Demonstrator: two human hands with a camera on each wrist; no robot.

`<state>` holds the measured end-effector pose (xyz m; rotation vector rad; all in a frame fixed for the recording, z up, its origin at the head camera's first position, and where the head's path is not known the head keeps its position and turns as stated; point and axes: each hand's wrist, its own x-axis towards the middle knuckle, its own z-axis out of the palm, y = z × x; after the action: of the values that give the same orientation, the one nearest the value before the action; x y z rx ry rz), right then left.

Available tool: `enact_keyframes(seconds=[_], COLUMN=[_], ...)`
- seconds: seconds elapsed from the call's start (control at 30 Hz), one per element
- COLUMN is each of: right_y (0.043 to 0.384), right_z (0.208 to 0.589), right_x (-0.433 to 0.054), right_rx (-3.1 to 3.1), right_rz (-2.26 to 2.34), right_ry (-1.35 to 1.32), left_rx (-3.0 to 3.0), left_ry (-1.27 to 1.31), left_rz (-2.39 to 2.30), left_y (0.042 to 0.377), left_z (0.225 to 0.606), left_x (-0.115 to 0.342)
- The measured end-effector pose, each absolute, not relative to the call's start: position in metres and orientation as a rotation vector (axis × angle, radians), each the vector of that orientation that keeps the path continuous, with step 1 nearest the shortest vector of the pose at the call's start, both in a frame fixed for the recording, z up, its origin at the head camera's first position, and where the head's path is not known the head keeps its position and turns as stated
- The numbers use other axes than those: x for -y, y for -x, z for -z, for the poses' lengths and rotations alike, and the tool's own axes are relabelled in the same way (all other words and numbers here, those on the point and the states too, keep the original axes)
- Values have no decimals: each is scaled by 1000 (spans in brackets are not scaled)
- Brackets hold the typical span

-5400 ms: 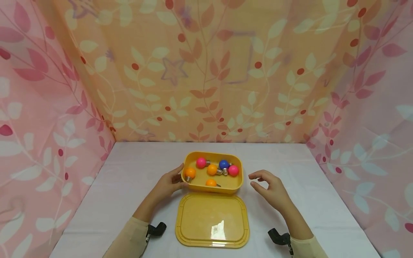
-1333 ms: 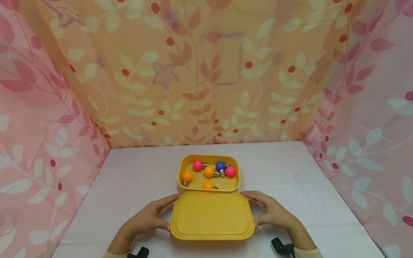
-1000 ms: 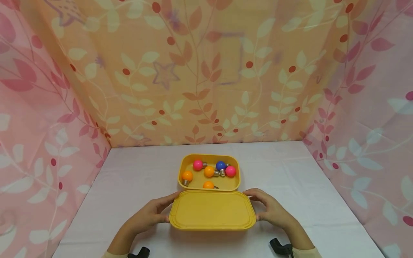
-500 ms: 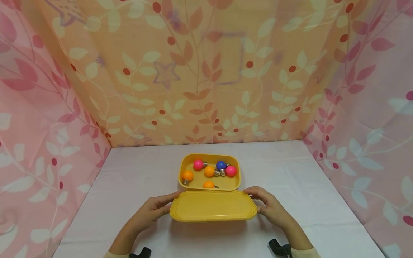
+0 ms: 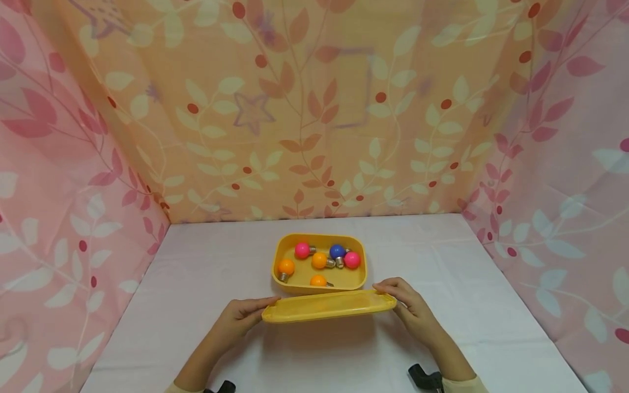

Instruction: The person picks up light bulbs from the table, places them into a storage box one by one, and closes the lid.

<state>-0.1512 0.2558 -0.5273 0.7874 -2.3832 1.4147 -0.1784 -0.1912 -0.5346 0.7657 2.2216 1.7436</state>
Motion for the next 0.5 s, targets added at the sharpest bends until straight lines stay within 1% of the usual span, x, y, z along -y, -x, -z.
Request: enact_keyframes(seconds=[0.1,0.2,0.3,0.37,0.5], right_y=[148,147,149,147,139], right_z=[517,510,513,511,501], right_x=[-249,-245,-246,-244,-235], right_rx=[2257,2126,2076,2084,2096], right_rz=[-1393,-1347,-1298,-1284,-1284], right_ry=[-795,-789,-741,-690,-601], left_rx=[-2367,-2504,-2559,-2566,-2585], left_ry=[-813,-942,-1056,-1068,-1001], left_rz=[-1729,-1753,-1818,-1851,-1900], left_y=[175,172,170,170,171], left_z=[535,535,535,534,534], left_x=[188,183,179,177,173])
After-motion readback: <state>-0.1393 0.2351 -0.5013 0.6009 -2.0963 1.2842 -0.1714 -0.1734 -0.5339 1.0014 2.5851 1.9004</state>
